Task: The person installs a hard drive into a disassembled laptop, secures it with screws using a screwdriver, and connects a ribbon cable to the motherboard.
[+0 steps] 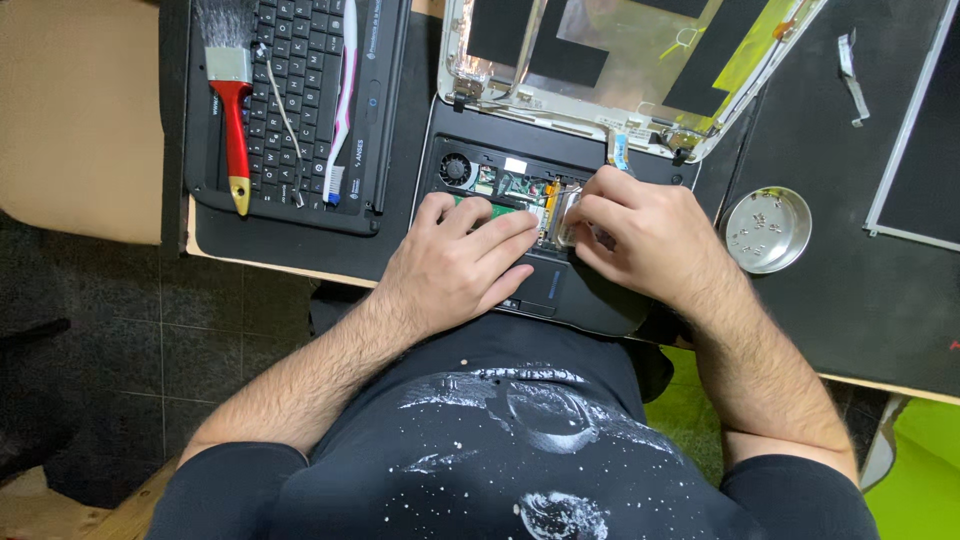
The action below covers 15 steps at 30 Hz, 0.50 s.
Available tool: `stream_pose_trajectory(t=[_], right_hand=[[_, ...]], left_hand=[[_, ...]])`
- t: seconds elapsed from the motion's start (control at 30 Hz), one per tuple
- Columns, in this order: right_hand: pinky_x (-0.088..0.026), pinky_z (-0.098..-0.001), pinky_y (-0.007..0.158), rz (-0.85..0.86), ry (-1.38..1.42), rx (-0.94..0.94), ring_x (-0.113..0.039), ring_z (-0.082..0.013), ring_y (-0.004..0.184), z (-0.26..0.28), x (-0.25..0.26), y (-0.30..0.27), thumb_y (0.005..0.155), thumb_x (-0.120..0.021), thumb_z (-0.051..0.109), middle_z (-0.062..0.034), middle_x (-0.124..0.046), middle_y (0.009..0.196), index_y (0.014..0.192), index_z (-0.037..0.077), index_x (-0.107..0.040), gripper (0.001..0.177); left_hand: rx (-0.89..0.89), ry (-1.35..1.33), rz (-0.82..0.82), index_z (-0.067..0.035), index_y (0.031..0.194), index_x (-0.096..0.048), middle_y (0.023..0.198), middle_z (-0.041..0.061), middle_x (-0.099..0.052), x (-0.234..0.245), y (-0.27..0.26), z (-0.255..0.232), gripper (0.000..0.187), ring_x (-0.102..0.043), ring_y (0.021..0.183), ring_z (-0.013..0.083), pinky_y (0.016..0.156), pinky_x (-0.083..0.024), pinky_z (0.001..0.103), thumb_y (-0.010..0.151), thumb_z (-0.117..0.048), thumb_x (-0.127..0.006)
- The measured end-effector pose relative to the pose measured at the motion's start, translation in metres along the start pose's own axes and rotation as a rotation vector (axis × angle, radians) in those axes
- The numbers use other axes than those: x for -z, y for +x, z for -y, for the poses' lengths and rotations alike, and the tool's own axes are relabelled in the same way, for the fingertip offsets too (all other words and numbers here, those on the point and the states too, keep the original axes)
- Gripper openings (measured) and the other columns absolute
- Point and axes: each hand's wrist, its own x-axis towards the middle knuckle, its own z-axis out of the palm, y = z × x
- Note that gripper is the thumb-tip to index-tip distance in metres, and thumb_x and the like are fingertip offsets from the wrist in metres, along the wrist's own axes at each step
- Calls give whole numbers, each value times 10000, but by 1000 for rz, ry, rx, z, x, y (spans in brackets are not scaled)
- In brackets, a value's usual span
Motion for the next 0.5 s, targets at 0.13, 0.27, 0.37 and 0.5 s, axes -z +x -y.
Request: stream_pose_trajectory(t=[0.13, 0.27, 0.37, 0.5], right_hand=[[-652, -363, 664, -2, 10, 8, -768, -212, 658, -1, -1, -1, 1010, -930, 253, 45, -761, 1114, 994, 204, -778, 161], [-640, -373, 656, -14, -12, 34, -778, -233, 684, 0, -1, -1, 1008, -917, 281, 56, -752, 1089, 987, 218, -745, 184], [-647, -379, 673, -23, 4, 49, -791, -242, 718, 1, -1, 0, 1001, -909, 281, 45, -750, 1045, 992, 214, -746, 176], [-660, -368, 707, -61, 64, 54, -796, -234, 727, -1, -4, -2, 1010, -908, 335, 29, -741, 947, 996, 206, -772, 189]], left_hand=[[-19, 30, 10, -150, 1395, -835, 1471, 1, -801, -2, 1, -1, 351, -661, 1169, 253, 995, -473, 454, 1268, -430, -665], [-68, 46, -5, -125, 1394, -837, 1532, 20, -791, -1, 1, -1, 370, -690, 1235, 286, 996, -479, 467, 1285, -407, -624], [-68, 51, 9, -132, 1437, -829, 1559, 16, -789, 0, 1, -1, 395, -693, 1231, 282, 999, -479, 462, 1294, -422, -603], [-48, 78, 25, -188, 1522, -799, 1546, -16, -789, 4, 5, -4, 396, -685, 1183, 252, 986, -473, 445, 1292, -442, -603]])
